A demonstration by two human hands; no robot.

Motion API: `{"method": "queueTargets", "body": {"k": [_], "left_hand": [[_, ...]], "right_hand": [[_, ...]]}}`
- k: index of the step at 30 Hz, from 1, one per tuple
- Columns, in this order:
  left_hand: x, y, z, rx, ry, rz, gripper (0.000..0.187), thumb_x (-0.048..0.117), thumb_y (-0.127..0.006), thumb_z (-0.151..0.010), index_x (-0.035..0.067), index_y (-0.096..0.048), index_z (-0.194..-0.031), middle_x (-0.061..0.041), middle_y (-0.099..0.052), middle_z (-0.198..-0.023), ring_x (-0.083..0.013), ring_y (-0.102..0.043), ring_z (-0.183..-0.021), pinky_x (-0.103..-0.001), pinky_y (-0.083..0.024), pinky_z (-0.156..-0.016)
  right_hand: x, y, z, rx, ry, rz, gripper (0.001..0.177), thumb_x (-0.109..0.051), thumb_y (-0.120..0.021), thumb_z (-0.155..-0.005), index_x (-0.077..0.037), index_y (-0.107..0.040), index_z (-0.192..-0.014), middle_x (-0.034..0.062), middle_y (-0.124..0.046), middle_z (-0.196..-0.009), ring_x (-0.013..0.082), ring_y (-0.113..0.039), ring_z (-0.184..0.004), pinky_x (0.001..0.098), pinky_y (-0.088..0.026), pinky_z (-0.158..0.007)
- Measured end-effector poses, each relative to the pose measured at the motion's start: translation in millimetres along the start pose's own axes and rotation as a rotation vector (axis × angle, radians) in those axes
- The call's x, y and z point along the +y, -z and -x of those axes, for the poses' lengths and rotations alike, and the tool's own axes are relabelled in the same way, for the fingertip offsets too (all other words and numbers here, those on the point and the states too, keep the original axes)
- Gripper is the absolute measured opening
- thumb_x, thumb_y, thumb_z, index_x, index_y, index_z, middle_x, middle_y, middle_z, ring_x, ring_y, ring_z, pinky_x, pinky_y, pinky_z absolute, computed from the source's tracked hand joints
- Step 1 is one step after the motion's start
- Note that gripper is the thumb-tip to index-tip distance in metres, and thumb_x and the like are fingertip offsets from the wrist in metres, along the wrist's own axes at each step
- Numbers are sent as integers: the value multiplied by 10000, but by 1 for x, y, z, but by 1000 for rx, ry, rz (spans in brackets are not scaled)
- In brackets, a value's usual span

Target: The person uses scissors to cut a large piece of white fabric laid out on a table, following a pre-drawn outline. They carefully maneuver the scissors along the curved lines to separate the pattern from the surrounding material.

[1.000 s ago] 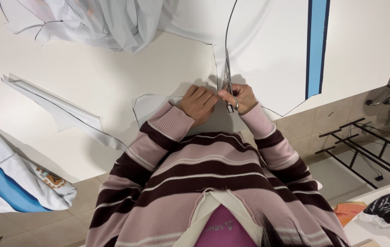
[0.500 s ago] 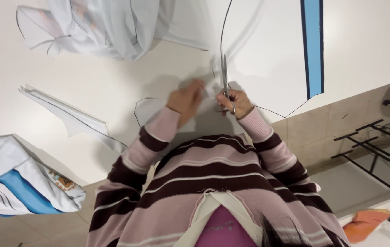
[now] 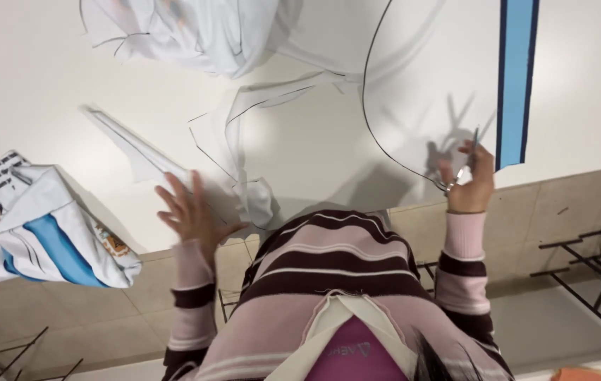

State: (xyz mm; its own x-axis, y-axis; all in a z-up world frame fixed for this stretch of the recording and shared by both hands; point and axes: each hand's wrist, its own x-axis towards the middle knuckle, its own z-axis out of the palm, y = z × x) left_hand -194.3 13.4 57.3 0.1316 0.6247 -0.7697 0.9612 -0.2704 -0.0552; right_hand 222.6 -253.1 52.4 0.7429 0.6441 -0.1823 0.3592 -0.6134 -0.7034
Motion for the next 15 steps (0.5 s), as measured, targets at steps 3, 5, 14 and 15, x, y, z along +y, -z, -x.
{"method": "queueTargets", "body": {"k": [3,5,14,15], "left_hand": [[15,-35,-15,236,-65,-74,1367,686,-919,-546,144,-301,-1638,-291,-124,-1697,-541,-84,-1451,-779,-105,-1128],[5,-65,-41,540,-280,38,859,355,-793,-732,177,-483,-1513,-186,-342,-1625,-445,-273,-1470,-706,-188,-1208],[72,125,-137,1072,-757,608,150,-65,-611,-1015,-27,-649,-1155,-211,-606,-1105,-387,-618,-1039,-443,-530,-902],[73,147,-151,1255,-771,547,174,-50,-649,-1032,-46,-599,-1199,-222,-611,-1151,-409,-608,-1072,-452,-528,-920]], "right_hand": [[31,1,5,44,-46,154,625,-90,-880,-890,10,-549,-1410,120,-627,-1279,244,-623,-1201,374,-531,-1067],[36,-6,2,24,-70,168,618,-90,-893,-902,-2,-561,-1417,120,-632,-1269,250,-620,-1155,381,-530,-1027],[35,-13,4,80,-4,-42,546,-15,-850,-925,30,-548,-1379,168,-604,-1361,273,-618,-1267,385,-520,-1107],[39,-13,9,90,-23,-64,538,-23,-847,-932,36,-536,-1368,168,-596,-1389,270,-613,-1290,380,-516,-1134]]}}
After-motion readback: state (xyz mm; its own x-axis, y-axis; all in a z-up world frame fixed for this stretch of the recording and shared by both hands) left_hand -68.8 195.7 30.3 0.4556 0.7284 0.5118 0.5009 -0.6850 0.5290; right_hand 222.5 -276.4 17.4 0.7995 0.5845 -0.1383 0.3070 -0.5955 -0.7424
